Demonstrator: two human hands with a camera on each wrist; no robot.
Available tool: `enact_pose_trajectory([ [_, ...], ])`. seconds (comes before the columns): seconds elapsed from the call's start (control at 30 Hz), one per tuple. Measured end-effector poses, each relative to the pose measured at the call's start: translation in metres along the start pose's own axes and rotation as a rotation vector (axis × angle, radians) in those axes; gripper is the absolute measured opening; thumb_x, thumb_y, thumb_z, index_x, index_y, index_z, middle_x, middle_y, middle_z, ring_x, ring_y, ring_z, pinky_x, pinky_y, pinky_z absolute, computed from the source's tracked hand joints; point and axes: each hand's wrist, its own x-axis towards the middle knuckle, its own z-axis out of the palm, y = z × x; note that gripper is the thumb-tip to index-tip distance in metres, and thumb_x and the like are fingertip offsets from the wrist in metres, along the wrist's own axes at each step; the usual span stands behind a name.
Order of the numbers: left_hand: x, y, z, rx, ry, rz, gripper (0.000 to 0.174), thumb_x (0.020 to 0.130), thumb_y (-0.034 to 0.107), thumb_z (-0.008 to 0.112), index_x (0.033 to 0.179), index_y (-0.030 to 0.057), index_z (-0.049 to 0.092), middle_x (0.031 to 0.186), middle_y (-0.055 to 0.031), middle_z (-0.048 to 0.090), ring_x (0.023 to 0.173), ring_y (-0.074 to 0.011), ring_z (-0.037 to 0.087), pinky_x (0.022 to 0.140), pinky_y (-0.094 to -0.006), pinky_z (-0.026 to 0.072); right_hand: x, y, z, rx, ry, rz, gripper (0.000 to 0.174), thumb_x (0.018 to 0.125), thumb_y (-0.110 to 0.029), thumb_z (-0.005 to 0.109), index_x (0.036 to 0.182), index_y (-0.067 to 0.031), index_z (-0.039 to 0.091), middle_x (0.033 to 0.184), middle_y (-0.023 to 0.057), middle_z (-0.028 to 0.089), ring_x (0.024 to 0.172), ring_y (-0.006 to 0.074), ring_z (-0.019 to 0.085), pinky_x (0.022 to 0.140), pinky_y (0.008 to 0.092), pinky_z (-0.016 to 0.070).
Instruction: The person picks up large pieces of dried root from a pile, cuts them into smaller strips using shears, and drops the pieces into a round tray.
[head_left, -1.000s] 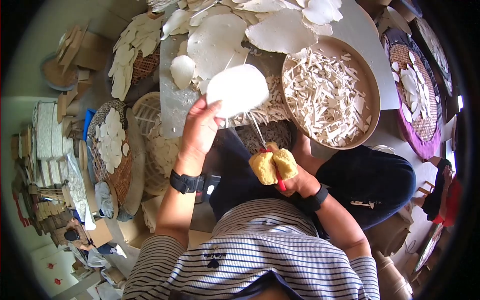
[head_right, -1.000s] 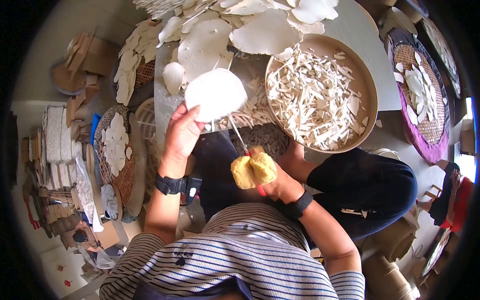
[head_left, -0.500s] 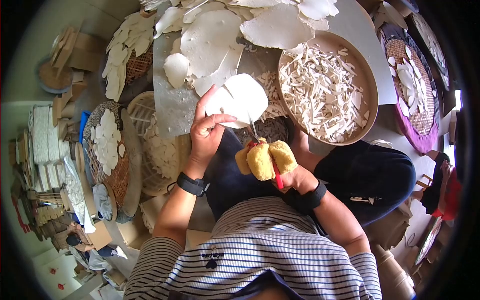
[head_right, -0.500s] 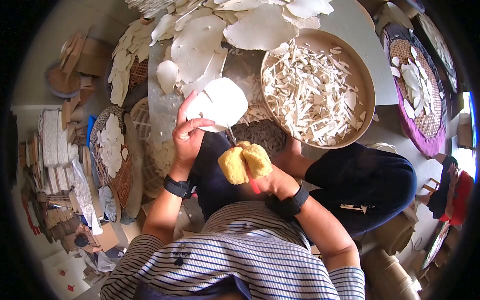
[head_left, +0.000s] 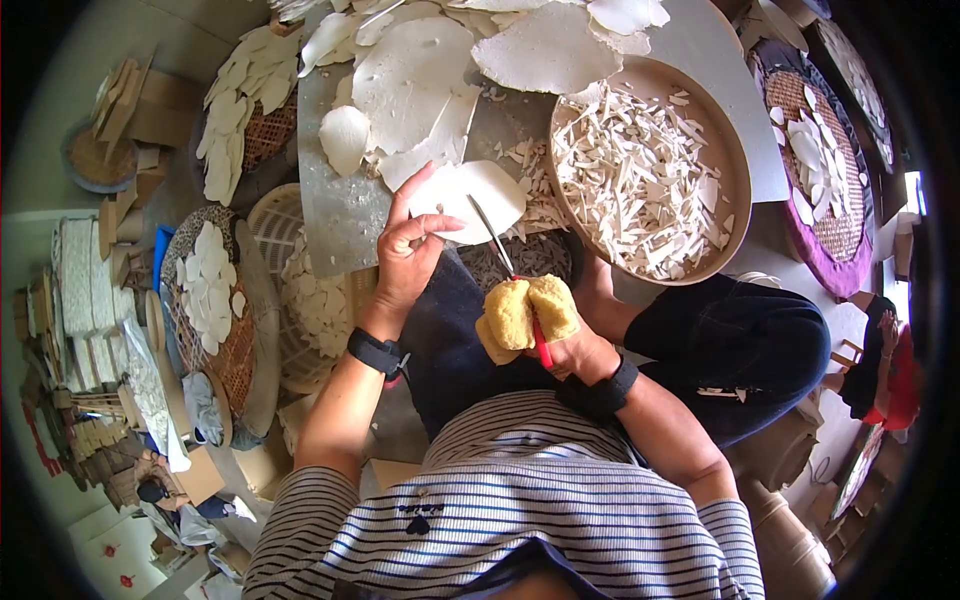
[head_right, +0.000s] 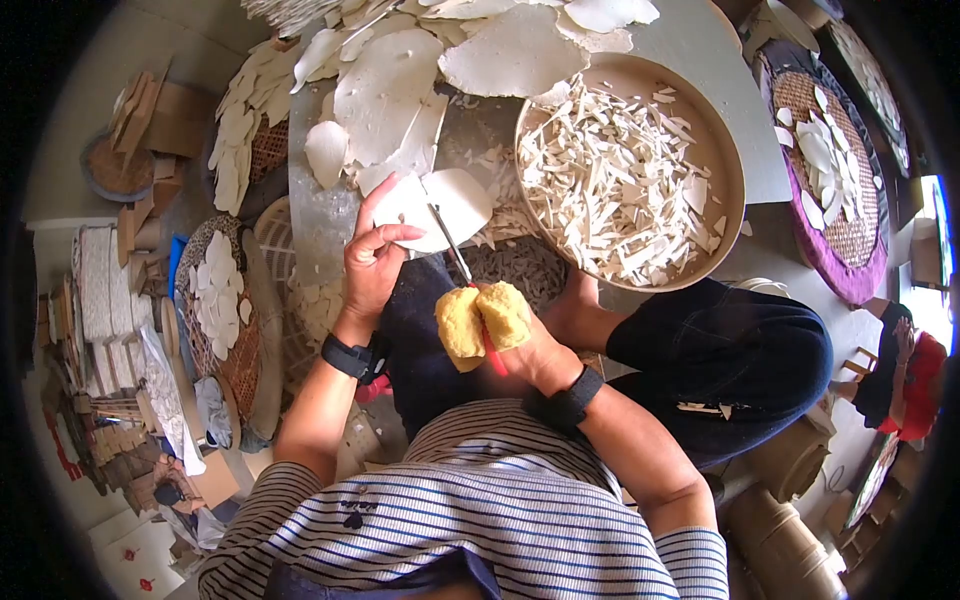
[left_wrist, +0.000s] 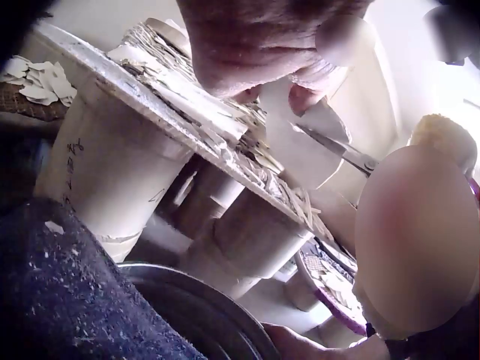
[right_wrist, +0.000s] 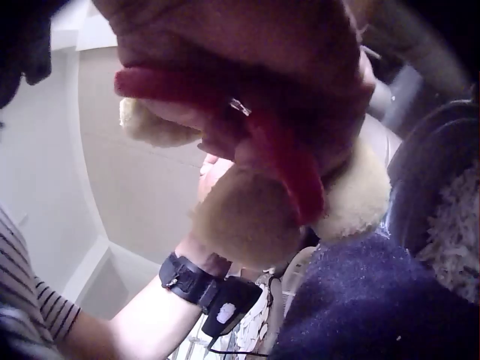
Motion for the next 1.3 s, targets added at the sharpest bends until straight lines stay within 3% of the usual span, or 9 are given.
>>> enact_pose_trajectory([
  [0.47,-0.006,0.02,0.0,-0.371,0.008,-0.523,0.024,0.083,0.002,0.057,0.107,-0.0006,0.051,0.094,-0.0045,0.062,0.083,-0.0085,0.058,0.073,-0.0221,0.0474,-0.013,-0.005,-0.018,-0.565,-0.063,-0.33,0.037,0.074,-0.009,0.067,0.109,-0.0078,0.056,0.107,0.0071,0.059,0.103,0.0185,0.055,0.09,0.0314,0.0421],
  [0.63,-0.006,0.032,-0.004,-0.392,-0.211,-0.597,0.031,0.081,0.001,0.058,0.11,-0.0005,0.049,0.098,-0.0054,0.059,0.087,-0.009,0.057,0.076,-0.0227,0.0474,-0.01,0.003,-0.018,-0.444,-0.026,-0.362,0.031,0.085,-0.011,0.058,0.113,-0.0038,0.049,0.106,0.0071,0.058,0.095,0.0165,0.058,0.083,0.0286,0.0471],
  [0.77,0.036,0.038,-0.045,-0.067,-0.783,-0.82,0.036,0.077,0.009,0.061,0.11,0.0024,0.051,0.089,-0.0032,0.06,0.076,-0.0063,0.058,0.059,-0.0193,0.0486,-0.039,-0.02,-0.004,0.432,-0.109,-0.059,0.031,0.081,-0.011,0.062,0.108,-0.0018,0.05,0.1,0.0048,0.055,0.091,0.0124,0.055,0.078,0.0244,0.0456],
  [0.87,0.09,0.068,-0.006,0.283,-1.103,-0.477,0.04,0.074,0.004,0.057,0.113,0.0024,0.051,0.092,-0.0055,0.059,0.077,-0.0073,0.059,0.062,-0.021,0.0497,-0.056,-0.042,0.017,0.05,-0.253,0.017,0.014,0.081,-0.01,0.061,0.091,-0.0027,0.053,0.083,0.003,0.058,0.075,0.0121,0.058,0.067,0.0236,0.0469],
  [0.9,0.099,0.057,0.022,0.051,-0.939,0.109,0.048,0.078,0.007,0.058,0.124,0.0026,0.044,0.106,-0.0096,0.057,0.092,-0.0117,0.058,0.08,-0.0268,0.048,-0.061,-0.05,0.027,-0.266,-0.279,-0.097,0.013,0.08,-0.011,0.062,0.086,-0.0038,0.054,0.079,0.0039,0.059,0.072,0.0143,0.059,0.064,0.0249,0.0471],
  [0.93,0.103,0.107,0.045,-0.438,-0.833,-0.357,0.057,0.081,0.011,0.059,0.132,0.0023,0.034,0.12,-0.0127,0.051,0.107,-0.0164,0.052,0.093,-0.0309,0.0409,-0.062,-0.06,0.033,-0.69,-0.338,-0.314,0.013,0.078,-0.012,0.064,0.084,-0.0047,0.054,0.074,0.0053,0.06,0.067,0.0171,0.06,0.061,0.0267,0.0474],
  [1.0,0.114,0.148,0.075,-0.784,-0.765,-0.158,0.057,0.085,0.016,0.058,0.133,0.0003,0.031,0.125,-0.0116,0.05,0.108,-0.0166,0.053,0.091,-0.0276,0.0411,-0.062,-0.064,0.04,-0.72,-0.359,-0.436,0.016,0.074,-0.013,0.064,0.084,-0.0052,0.055,0.069,0.0101,0.06,0.063,0.027,0.061,0.058,0.0326,0.0481],
  [1.13,0.091,0.075,0.081,0.008,-0.417,-0.068,0.019,0.084,0.009,0.057,0.099,-0.0022,0.059,0.094,-0.0088,0.061,0.081,-0.0181,0.06,0.073,-0.0283,0.0484,-0.068,-0.068,0.028,-0.694,-0.342,-0.532,0.02,0.075,-0.017,0.062,0.089,-0.0039,0.055,0.071,0.0116,0.06,0.064,0.0281,0.061,0.057,0.034,0.0477],
  [1.3,0.03,0.037,0.057,1.033,-0.316,-0.088,0.07,0.065,0.031,0.076,0.119,-0.0004,0.044,0.109,-0.0194,0.047,0.101,-0.0365,0.047,0.086,-0.042,0.0406,-0.066,-0.054,0.027,-0.636,-0.271,-0.526,0.024,0.075,-0.021,0.061,0.088,-0.0024,0.053,0.07,0.0128,0.057,0.062,0.0317,0.058,0.054,0.0359,0.044],
])
